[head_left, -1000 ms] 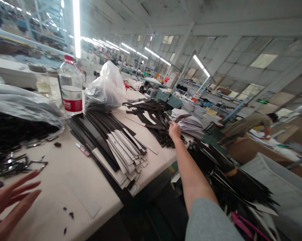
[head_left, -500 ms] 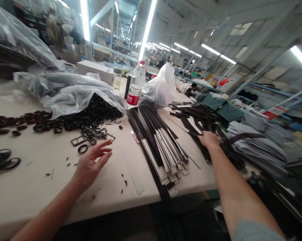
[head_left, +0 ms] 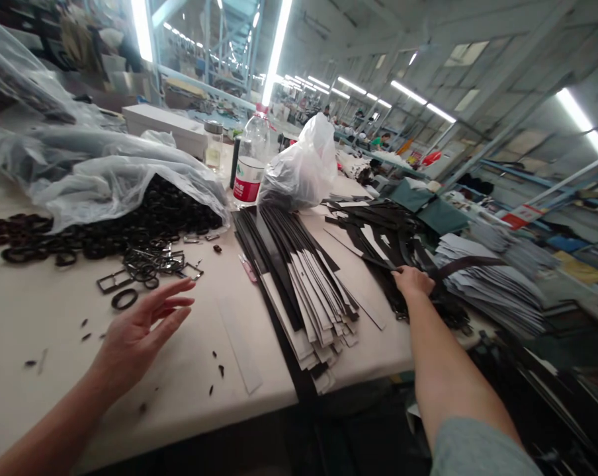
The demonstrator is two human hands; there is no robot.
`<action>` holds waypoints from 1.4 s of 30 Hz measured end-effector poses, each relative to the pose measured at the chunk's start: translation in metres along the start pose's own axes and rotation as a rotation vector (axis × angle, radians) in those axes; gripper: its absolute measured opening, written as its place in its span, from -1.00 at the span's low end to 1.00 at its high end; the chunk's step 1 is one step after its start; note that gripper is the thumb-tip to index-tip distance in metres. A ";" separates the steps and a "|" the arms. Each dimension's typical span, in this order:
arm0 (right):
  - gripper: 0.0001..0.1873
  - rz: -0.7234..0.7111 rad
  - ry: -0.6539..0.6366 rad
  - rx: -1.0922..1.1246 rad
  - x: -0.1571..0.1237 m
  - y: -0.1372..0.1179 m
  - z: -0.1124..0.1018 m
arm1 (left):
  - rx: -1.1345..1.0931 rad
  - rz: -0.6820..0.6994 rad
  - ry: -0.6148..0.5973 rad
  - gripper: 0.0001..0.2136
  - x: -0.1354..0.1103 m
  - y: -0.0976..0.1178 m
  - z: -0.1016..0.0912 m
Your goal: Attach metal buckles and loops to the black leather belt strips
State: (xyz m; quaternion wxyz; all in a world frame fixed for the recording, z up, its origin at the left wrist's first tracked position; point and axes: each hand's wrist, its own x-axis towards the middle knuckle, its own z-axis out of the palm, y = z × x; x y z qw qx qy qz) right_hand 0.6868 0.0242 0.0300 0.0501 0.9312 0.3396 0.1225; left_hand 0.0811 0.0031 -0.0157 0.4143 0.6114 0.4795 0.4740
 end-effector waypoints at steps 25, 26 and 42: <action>-0.71 -0.472 -0.341 0.346 -0.039 -0.158 -0.019 | 0.278 0.108 -0.122 -0.58 -0.002 -0.002 0.000; -0.73 -0.463 -0.339 0.355 -0.041 -0.157 -0.020 | 0.277 0.113 -0.133 -0.59 -0.002 -0.002 0.000; -0.93 -0.943 0.684 0.423 -0.164 -0.183 -0.144 | -0.319 -0.231 -0.183 -0.34 0.004 0.005 0.003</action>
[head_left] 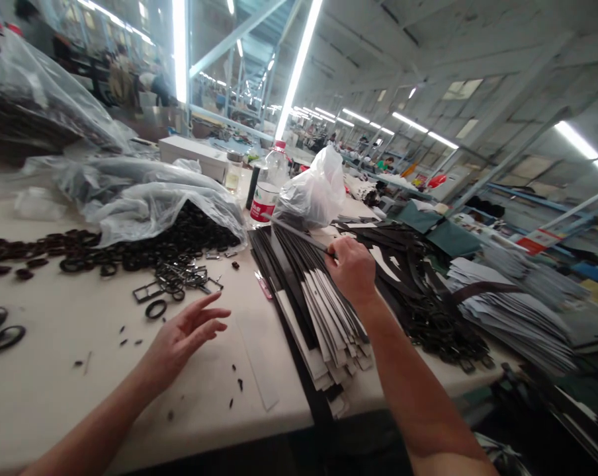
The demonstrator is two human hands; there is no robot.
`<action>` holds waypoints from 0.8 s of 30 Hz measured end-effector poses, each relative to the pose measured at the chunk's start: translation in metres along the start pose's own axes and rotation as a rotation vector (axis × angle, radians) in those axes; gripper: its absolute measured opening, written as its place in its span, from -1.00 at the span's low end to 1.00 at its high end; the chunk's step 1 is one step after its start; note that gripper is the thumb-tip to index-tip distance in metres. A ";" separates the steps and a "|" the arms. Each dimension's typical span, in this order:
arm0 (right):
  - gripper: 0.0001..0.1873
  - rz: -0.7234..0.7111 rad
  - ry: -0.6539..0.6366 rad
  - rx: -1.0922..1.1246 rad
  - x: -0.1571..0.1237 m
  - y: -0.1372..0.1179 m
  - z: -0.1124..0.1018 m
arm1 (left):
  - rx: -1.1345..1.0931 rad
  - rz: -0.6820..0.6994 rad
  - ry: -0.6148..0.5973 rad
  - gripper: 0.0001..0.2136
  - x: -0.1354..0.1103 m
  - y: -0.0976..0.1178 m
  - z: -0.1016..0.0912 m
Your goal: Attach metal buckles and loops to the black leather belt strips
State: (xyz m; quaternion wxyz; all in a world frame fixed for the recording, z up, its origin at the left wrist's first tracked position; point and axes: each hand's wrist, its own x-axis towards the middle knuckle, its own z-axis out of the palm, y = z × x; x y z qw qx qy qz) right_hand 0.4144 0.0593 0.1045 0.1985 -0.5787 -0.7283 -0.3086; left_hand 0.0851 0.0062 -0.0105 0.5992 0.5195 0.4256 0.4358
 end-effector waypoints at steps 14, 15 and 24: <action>-0.83 -0.561 0.044 0.319 -0.035 -0.084 0.022 | -0.530 -0.169 0.190 -0.79 0.014 0.014 -0.018; -0.82 -0.557 0.033 0.324 -0.036 -0.085 0.019 | -0.532 -0.188 0.199 -0.80 0.014 0.015 -0.018; -0.56 -0.147 -0.212 0.733 -0.033 -0.144 -0.008 | -0.497 -0.196 0.235 -0.76 0.012 0.016 -0.015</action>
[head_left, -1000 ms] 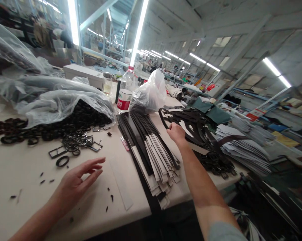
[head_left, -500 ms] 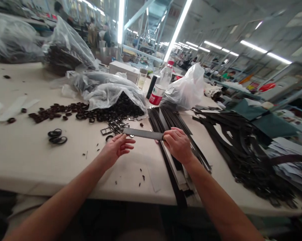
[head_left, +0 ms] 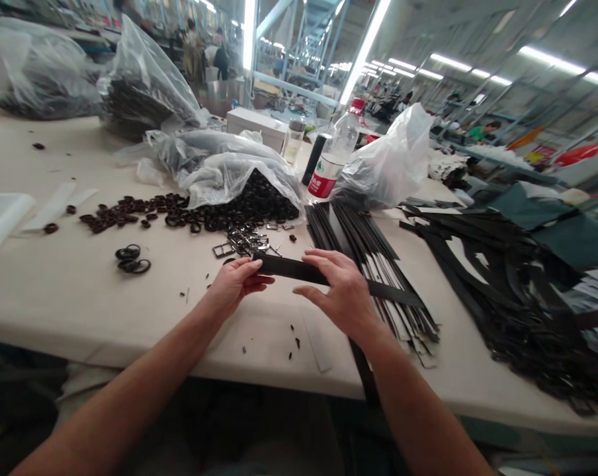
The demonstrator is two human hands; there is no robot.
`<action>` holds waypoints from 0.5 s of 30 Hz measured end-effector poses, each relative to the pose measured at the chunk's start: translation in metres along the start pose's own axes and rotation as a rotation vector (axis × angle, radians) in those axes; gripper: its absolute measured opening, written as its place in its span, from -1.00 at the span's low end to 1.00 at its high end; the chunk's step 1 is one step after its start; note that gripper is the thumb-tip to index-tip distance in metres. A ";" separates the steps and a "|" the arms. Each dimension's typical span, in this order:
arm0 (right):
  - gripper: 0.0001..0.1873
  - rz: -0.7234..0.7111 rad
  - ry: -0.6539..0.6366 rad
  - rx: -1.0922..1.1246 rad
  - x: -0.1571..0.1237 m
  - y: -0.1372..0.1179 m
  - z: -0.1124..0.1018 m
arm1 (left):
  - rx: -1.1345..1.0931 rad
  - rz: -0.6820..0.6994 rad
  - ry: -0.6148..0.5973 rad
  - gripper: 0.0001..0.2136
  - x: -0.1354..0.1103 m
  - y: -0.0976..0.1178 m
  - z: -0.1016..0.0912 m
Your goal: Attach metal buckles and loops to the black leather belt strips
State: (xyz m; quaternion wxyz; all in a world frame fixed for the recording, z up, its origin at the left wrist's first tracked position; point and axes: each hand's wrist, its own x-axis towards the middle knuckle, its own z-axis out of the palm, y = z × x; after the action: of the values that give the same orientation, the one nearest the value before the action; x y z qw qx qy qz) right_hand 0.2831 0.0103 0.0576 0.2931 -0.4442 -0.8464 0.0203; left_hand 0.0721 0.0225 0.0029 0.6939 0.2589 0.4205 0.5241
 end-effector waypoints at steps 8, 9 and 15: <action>-0.63 0.181 0.056 0.301 0.028 -0.011 0.078 | -0.102 0.115 0.038 -0.75 -0.001 0.000 -0.002; -0.63 0.186 0.055 0.343 0.027 -0.009 0.078 | -0.115 0.128 0.034 -0.76 -0.001 0.000 -0.001; -0.67 0.197 0.020 0.538 0.027 -0.006 0.075 | -0.144 0.168 0.048 -0.78 -0.003 0.001 0.000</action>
State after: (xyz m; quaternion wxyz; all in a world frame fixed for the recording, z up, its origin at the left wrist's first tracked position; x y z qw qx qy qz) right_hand 0.2284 0.0441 0.0102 0.4053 -0.4308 -0.7604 0.2681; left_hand 0.0711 0.0206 0.0048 0.6541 0.2301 0.3748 0.6153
